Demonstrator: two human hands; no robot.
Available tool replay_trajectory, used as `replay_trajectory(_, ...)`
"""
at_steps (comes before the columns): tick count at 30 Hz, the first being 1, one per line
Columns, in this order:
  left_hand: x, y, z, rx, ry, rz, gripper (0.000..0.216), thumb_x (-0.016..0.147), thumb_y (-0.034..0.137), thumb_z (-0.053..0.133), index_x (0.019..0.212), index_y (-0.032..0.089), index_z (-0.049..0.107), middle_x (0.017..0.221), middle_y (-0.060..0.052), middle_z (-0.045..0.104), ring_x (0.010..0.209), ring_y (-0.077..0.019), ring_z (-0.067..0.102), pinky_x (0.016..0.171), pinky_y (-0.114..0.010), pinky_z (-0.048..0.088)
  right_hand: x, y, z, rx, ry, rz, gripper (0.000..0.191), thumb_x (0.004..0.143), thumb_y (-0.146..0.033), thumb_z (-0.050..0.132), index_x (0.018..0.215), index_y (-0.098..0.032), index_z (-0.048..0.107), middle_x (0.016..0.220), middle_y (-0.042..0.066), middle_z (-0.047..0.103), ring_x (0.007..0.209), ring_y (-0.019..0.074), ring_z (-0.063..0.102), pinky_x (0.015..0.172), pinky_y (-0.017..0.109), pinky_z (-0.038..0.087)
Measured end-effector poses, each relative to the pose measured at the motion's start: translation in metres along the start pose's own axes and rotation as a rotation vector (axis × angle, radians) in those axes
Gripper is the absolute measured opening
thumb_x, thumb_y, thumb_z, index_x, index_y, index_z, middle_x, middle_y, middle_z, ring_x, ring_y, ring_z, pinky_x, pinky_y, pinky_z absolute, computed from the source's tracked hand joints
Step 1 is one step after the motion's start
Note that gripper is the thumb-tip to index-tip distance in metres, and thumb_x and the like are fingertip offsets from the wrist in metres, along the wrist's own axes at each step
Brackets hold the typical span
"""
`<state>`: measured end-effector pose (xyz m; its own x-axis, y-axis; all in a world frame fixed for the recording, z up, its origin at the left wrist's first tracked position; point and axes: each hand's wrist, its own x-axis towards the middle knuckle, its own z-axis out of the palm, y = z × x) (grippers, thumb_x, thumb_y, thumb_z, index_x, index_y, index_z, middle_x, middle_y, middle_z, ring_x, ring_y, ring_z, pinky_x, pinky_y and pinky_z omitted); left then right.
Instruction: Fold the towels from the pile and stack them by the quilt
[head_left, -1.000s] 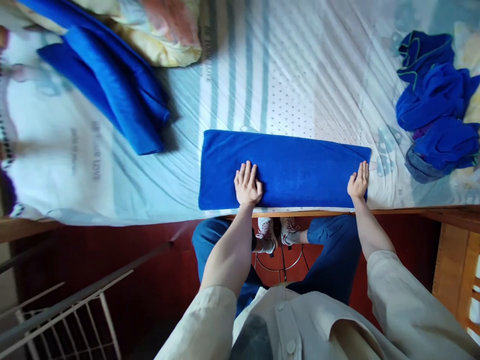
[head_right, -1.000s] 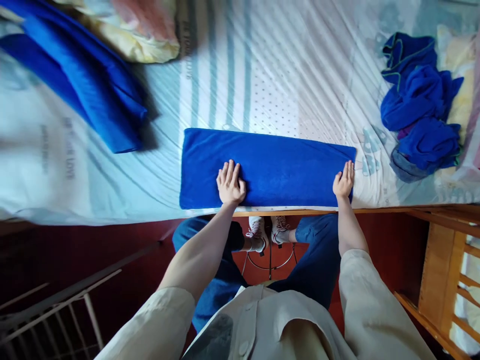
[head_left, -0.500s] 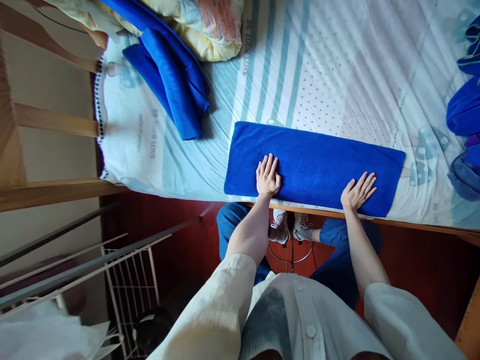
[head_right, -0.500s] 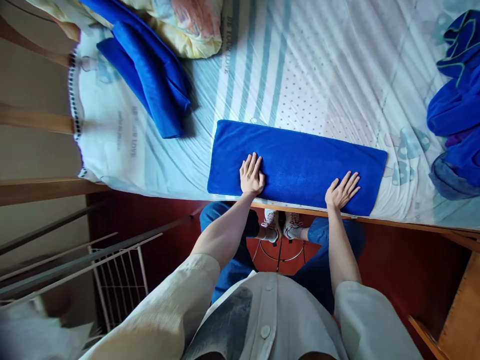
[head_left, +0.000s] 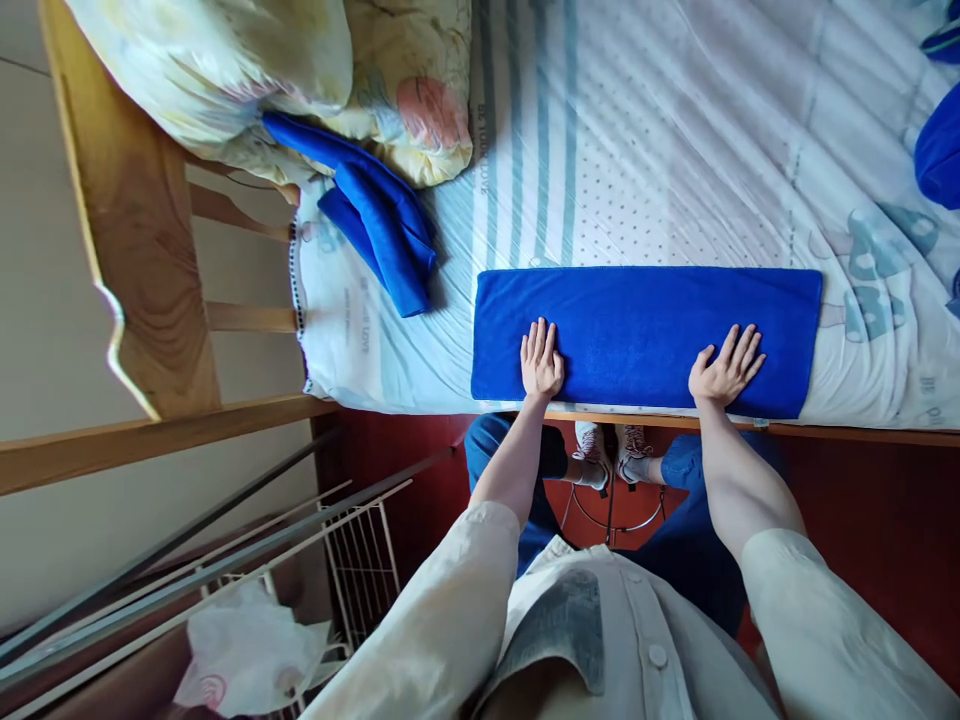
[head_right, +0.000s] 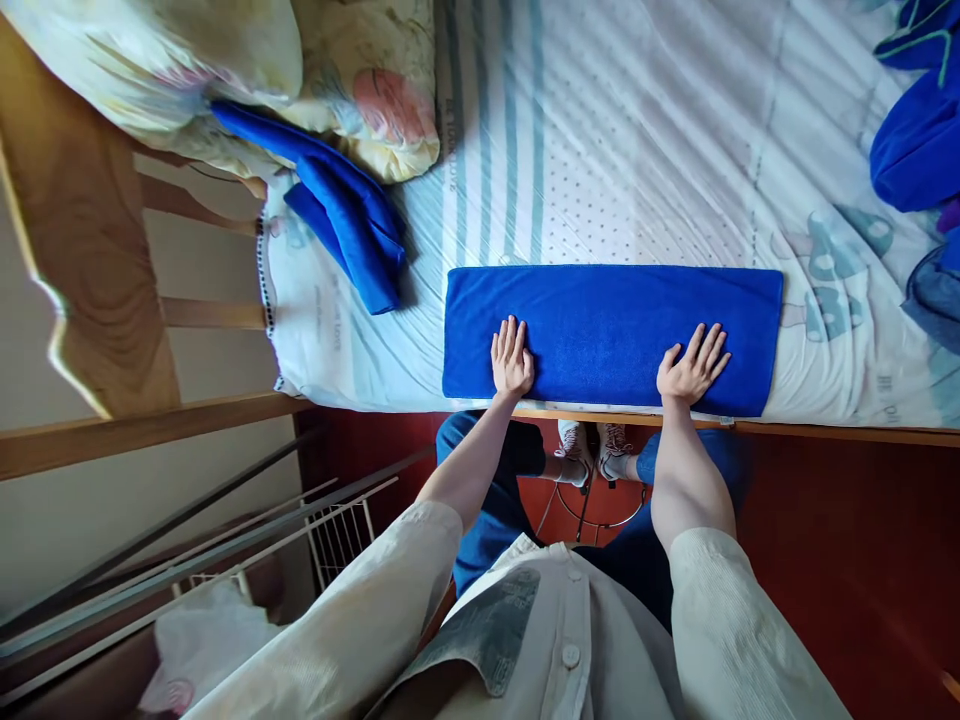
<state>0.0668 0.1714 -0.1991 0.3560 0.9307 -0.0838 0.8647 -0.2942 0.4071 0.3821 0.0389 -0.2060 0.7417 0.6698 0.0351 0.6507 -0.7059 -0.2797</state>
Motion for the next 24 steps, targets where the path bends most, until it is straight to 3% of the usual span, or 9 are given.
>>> replay_trajectory(3,-0.002,-0.020,-0.016,0.029,-0.018,-0.024,0.063,0.103,0.032,0.035,0.162,0.014,0.047,0.172,-0.014,0.037,0.166,-0.0246,0.020,0.137,-0.050,0.014,-0.001,0.001,0.002,0.004,0.006,-0.003,0.065,0.100,-0.031,0.038,0.162,-0.013,0.045,0.170,0.023,0.037,0.162,0.0349,0.031,0.129,0.069,0.022)
replay_trajectory(8,0.002,-0.064,-0.046,0.057,0.041,-0.205,0.065,0.107,0.035,0.029,0.165,0.006,0.039,0.175,-0.019,0.028,0.167,-0.0285,0.016,0.137,-0.051,0.014,-0.002,-0.001,0.001,0.005,-0.004,-0.002,0.065,0.100,-0.032,0.038,0.162,-0.011,0.045,0.170,0.023,0.038,0.162,0.0355,0.032,0.129,0.068,0.023)
replay_trajectory(11,0.006,-0.071,-0.053,0.050,0.027,-0.250,0.066,0.108,0.036,0.028,0.166,0.005,0.036,0.175,-0.021,0.027,0.167,-0.0286,0.015,0.137,-0.052,0.010,-0.003,-0.002,0.000,0.008,-0.012,0.004,0.065,0.101,-0.032,0.038,0.162,-0.012,0.045,0.170,0.023,0.038,0.162,0.0353,0.032,0.129,0.068,0.023)
replay_trajectory(15,0.006,-0.047,-0.048,0.076,0.035,-0.279,0.066,0.105,0.033,0.031,0.166,0.007,0.034,0.177,-0.021,0.017,0.168,-0.0297,0.008,0.136,-0.060,0.004,-0.004,-0.003,-0.001,0.026,-0.023,0.015,0.065,0.100,-0.033,0.039,0.161,-0.011,0.045,0.170,0.023,0.040,0.162,0.0350,0.032,0.130,0.067,0.023)
replay_trajectory(21,0.032,0.010,-0.018,0.070,-0.162,0.118,0.066,0.107,0.046,0.038,0.165,0.016,0.042,0.177,-0.013,0.024,0.168,-0.0295,0.002,0.135,-0.059,0.006,-0.004,-0.002,0.002,0.038,-0.005,0.006,0.065,0.100,-0.032,0.040,0.161,-0.010,0.047,0.169,0.023,0.040,0.162,0.0358,0.032,0.129,0.067,0.023)
replay_trajectory(24,0.059,0.009,-0.013,0.136,-0.120,0.018,0.067,0.108,0.047,0.036,0.168,0.017,0.037,0.178,-0.012,0.022,0.168,-0.0303,0.000,0.135,-0.060,0.005,-0.004,-0.002,0.002,0.042,0.001,0.001,0.065,0.100,-0.032,0.040,0.160,-0.009,0.047,0.169,0.024,0.040,0.162,0.0368,0.032,0.128,0.068,0.025)
